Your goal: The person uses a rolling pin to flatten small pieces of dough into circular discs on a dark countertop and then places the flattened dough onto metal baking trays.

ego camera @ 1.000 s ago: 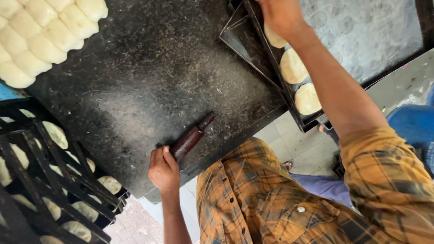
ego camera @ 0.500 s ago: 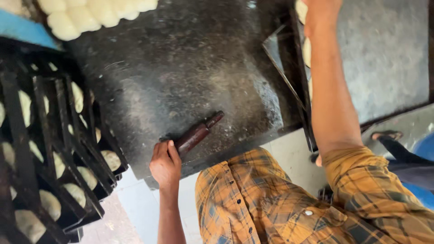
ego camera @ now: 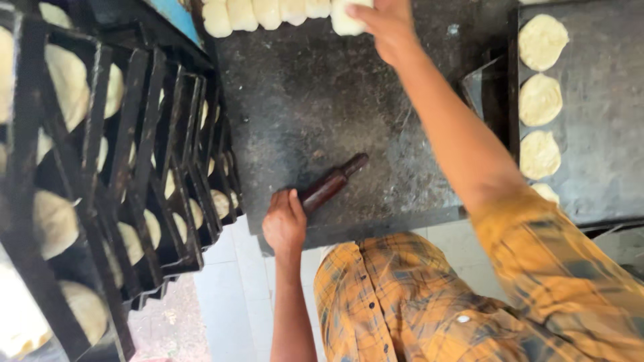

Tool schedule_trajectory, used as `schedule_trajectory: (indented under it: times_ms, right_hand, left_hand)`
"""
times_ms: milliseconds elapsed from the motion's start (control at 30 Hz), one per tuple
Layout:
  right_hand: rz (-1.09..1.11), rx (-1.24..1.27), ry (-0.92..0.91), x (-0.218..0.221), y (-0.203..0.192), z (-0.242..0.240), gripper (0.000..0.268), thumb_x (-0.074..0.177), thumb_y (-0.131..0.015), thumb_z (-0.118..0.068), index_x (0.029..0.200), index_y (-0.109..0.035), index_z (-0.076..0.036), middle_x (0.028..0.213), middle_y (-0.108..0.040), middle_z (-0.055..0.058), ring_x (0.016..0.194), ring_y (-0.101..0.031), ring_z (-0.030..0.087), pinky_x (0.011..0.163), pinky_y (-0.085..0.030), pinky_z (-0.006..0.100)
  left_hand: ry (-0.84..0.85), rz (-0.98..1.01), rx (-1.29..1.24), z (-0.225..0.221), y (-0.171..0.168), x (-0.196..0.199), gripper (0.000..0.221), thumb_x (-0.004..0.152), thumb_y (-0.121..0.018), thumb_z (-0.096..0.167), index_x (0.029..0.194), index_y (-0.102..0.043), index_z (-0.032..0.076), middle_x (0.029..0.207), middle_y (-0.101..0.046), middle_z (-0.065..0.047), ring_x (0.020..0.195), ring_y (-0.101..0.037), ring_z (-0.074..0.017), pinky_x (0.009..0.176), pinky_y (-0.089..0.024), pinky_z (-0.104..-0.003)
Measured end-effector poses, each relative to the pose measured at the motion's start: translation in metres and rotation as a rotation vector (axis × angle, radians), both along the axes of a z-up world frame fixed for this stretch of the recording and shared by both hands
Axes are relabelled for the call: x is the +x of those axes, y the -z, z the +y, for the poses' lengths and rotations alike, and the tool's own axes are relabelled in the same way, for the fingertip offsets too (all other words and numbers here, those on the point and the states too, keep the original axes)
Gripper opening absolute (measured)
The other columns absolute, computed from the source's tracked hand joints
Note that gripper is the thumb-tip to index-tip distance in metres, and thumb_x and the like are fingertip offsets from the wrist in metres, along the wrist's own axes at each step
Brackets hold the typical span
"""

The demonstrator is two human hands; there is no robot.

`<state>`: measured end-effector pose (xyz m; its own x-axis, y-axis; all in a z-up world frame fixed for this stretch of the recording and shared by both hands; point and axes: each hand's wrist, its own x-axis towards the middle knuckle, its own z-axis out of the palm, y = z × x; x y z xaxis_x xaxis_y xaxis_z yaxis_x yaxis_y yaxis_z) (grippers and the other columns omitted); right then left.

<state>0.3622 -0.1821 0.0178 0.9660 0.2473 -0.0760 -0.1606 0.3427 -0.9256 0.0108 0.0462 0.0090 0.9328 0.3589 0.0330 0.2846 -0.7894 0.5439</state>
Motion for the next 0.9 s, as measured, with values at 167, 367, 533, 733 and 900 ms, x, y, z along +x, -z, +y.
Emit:
schedule_trajectory:
  times_ms: [167,367,533,733,900]
  right_hand:
    - [-0.332,-0.257,0.305,-0.212,-0.027,-0.073,0.041,0.1,-0.071,0.004,0.137,-0.055,-0.003,0.128,-0.063,0.009,0.118,-0.066,0.019,0.105,-0.059,0.035]
    - [-0.402,-1.051,0.541,-0.334,0.028,-0.099,0.018,0.101,-0.067,-0.004,0.119,-0.068,-0.001,0.125,-0.061,0.017,0.116,-0.063,0.028,0.091,-0.055,0.037]
    - [-0.676,-1.092,0.035,-0.306,0.04,-0.098,0.026,0.093,-0.079,-0.014,0.114,-0.07,-0.002,0.122,-0.066,0.016,0.116,-0.061,0.038,0.098,-0.053,0.048]
    - [-0.824,-1.265,0.016,-0.319,0.04,-0.132,0.062,0.075,-0.079,-0.026,0.126,-0.066,0.008,0.137,-0.06,0.023,0.128,-0.055,0.04,0.108,-0.045,0.051]
    - [-0.64,-1.212,-0.077,-0.311,0.06,-0.13,0.044,0.097,-0.065,0.004,0.14,-0.062,-0.004,0.148,-0.06,0.012,0.139,-0.058,0.03,0.118,-0.048,0.041]
  left_hand:
    - [0.072,-0.066,0.02,0.0,0.004,-0.008,0.028,0.106,-0.054,0.024,0.094,-0.068,0.003,0.093,-0.07,-0.017,0.078,-0.067,-0.0415,0.066,-0.053,-0.049]
    - [0.145,-0.044,0.048,0.001,0.007,-0.01,0.028,0.107,-0.055,0.022,0.093,-0.067,0.002,0.093,-0.068,-0.018,0.079,-0.067,-0.0415,0.067,-0.052,-0.049]
    - [0.177,-0.037,0.064,0.0,0.009,-0.002,0.027,0.108,-0.055,0.019,0.093,-0.066,0.001,0.093,-0.067,-0.019,0.082,-0.066,-0.042,0.071,-0.051,-0.05]
    - [0.173,-0.034,0.075,-0.001,0.009,-0.001,0.027,0.109,-0.053,0.019,0.095,-0.067,0.0,0.094,-0.067,-0.019,0.083,-0.066,-0.0422,0.071,-0.051,-0.05]
    - [0.163,-0.016,0.068,-0.003,0.008,-0.002,0.028,0.108,-0.052,0.019,0.093,-0.067,0.001,0.092,-0.067,-0.018,0.082,-0.066,-0.0417,0.071,-0.051,-0.05]
